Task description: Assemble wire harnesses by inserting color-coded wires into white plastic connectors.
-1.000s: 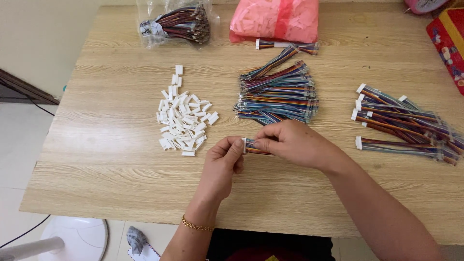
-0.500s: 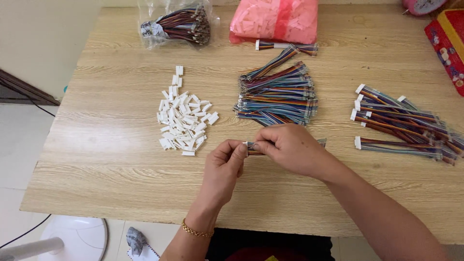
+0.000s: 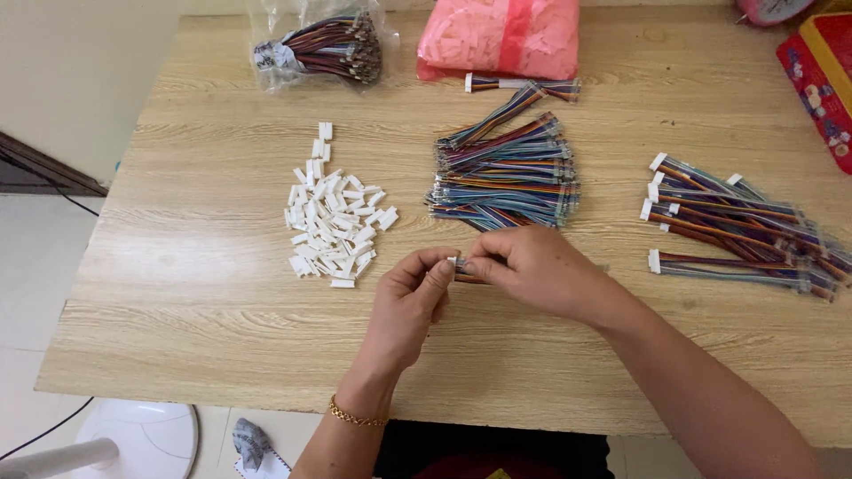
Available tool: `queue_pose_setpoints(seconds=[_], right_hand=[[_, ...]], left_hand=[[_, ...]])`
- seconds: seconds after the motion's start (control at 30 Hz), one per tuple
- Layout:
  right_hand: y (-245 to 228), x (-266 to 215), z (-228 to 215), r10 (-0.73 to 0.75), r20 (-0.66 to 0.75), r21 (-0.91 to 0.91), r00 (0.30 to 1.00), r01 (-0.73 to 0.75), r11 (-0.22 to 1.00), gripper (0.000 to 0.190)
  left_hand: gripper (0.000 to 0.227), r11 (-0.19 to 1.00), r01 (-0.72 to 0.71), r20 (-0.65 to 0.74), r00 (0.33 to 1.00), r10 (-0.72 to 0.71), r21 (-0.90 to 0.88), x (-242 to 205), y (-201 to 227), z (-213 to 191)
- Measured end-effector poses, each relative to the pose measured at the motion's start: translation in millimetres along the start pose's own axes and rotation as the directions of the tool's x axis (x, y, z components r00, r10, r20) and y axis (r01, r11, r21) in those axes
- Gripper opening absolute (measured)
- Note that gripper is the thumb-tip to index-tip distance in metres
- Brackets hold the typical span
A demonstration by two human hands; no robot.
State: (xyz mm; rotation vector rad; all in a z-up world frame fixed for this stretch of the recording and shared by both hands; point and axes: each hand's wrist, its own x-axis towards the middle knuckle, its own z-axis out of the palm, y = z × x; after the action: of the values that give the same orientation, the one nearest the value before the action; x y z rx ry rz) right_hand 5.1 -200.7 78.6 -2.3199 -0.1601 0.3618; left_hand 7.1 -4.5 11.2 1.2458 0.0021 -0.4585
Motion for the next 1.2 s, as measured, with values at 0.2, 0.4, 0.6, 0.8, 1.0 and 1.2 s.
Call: queue_pose_setpoints(seconds=[0.2,0.4,0.6,0.8,1.0,1.2], right_hand=[[7,-2,12,-0.312,-0.140,-0.201,0.940,0.282,0.938,0.018],[6,-5,14,-0.285,-0.183,-0.152,0.941,0.259,0.954,0.017],[7,-6,13,-0.241,-0.189,-0.134,0.952,0.218,0.967,0.017],[6,3,-4,0.051,0.025,0.055,0.998,-0.053,0.997,0.028],[-5,0,-15,0.092,0.046,-0.040,0.995,-0.090,0.995,0.034],[-4,0,-14,0.090,0.087,-0.166,0.992,-0.075,0.983,0.039]], left_hand=[[0.018,0.999,-0.033,0.019,0.999,0.033,-0.005,-1,-7,-3],[0.018,0.998,-0.040,-0.025,0.999,0.041,0.054,-4,-11,0],[0.019,0.991,-0.027,-0.052,0.998,0.034,0.130,-3,-9,3],[0.021,0.994,0.066,-0.007,0.998,-0.067,-0.090,5,-8,1],[0.021,0.959,0.180,-0.003,0.983,-0.185,-0.221,9,-12,-2],[0.020,0.939,0.173,0.027,0.985,-0.173,-0.296,9,-14,-5]])
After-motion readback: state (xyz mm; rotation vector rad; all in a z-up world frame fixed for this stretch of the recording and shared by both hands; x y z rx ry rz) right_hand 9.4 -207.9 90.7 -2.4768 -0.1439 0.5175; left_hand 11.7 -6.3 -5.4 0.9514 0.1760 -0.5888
